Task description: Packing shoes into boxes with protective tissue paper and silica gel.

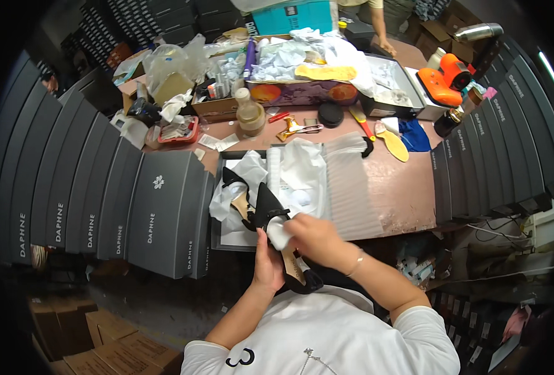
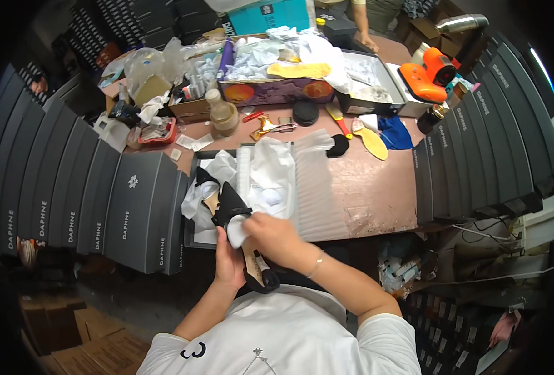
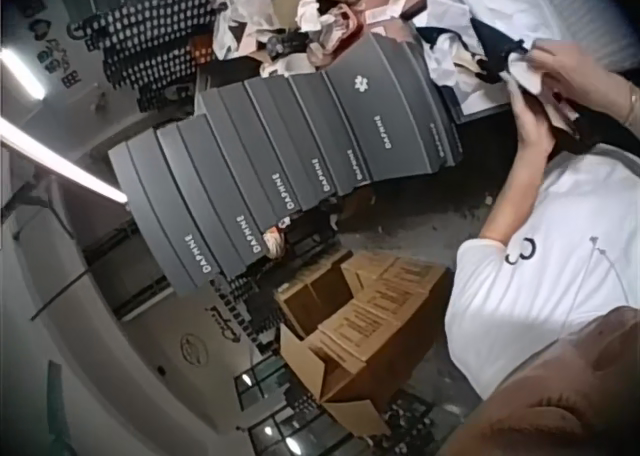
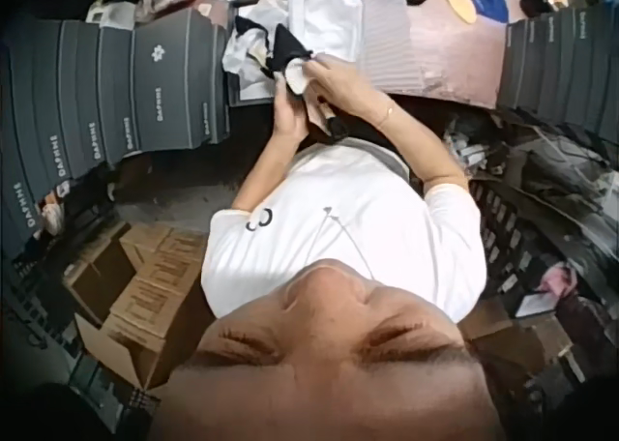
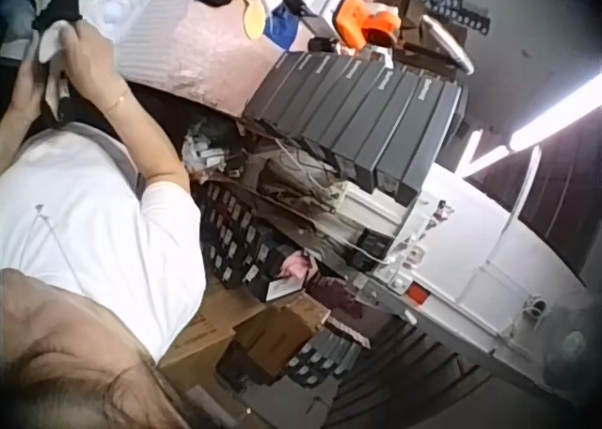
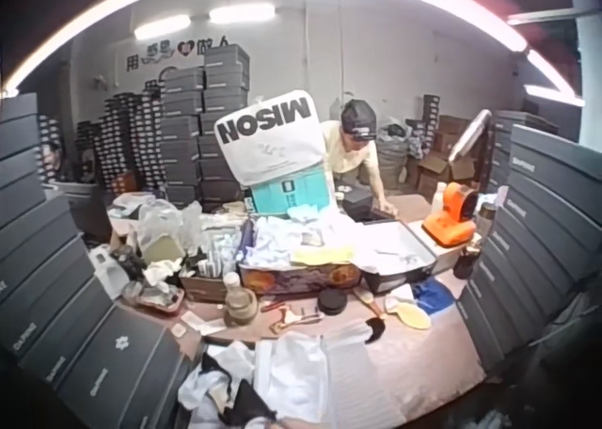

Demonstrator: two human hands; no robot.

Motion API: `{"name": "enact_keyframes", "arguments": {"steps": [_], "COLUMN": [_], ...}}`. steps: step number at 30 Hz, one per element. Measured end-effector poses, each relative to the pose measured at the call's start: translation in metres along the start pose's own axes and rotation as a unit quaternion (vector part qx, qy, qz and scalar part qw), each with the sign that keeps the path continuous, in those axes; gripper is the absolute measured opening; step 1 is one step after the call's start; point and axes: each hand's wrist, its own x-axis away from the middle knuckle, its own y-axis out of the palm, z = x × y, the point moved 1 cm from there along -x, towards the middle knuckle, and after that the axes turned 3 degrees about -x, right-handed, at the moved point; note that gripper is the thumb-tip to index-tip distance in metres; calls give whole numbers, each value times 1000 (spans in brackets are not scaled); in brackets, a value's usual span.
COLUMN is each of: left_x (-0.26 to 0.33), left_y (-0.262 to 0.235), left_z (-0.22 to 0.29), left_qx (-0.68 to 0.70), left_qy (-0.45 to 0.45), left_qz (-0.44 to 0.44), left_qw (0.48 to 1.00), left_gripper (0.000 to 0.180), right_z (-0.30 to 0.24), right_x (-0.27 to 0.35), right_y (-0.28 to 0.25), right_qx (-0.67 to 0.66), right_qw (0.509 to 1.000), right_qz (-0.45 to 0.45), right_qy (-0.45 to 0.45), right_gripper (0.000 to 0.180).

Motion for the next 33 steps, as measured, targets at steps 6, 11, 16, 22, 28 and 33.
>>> {"name": "enact_keyframes", "arguments": {"steps": [6,11,16,22,28,33], "left_x": [13,17,7,-4,-3,2], "left_y": [-10,-37,-23,-39,-7,-24], "left_z": [-28,-20,-3,-1,-6,-15], "left_qx": [-76,-118,-154,-69,-36,-26], "left_qy": [68,-38,-84,-52,-11,-52], "left_qz": [46,95,32,49,-1,13], "left_qw": [994,988,984,995,999,998], "left_gripper": [54,54,71,65,56,54], "right_z": [-8,35,133,40,8,-12], "right_x": [-21,-31,-24,-22,7,15], "right_y": [38,-6,60,-20,17,14], "right_qx": [93,-280,178,-128,-23,-66], "right_qw": [989,954,976,984,999,998], "right_qz": [117,-106,-123,31,30,7], "right_qy": [-9,-23,35,121,-12,-11], "right_gripper": [61,81,30,29,40,39]}}
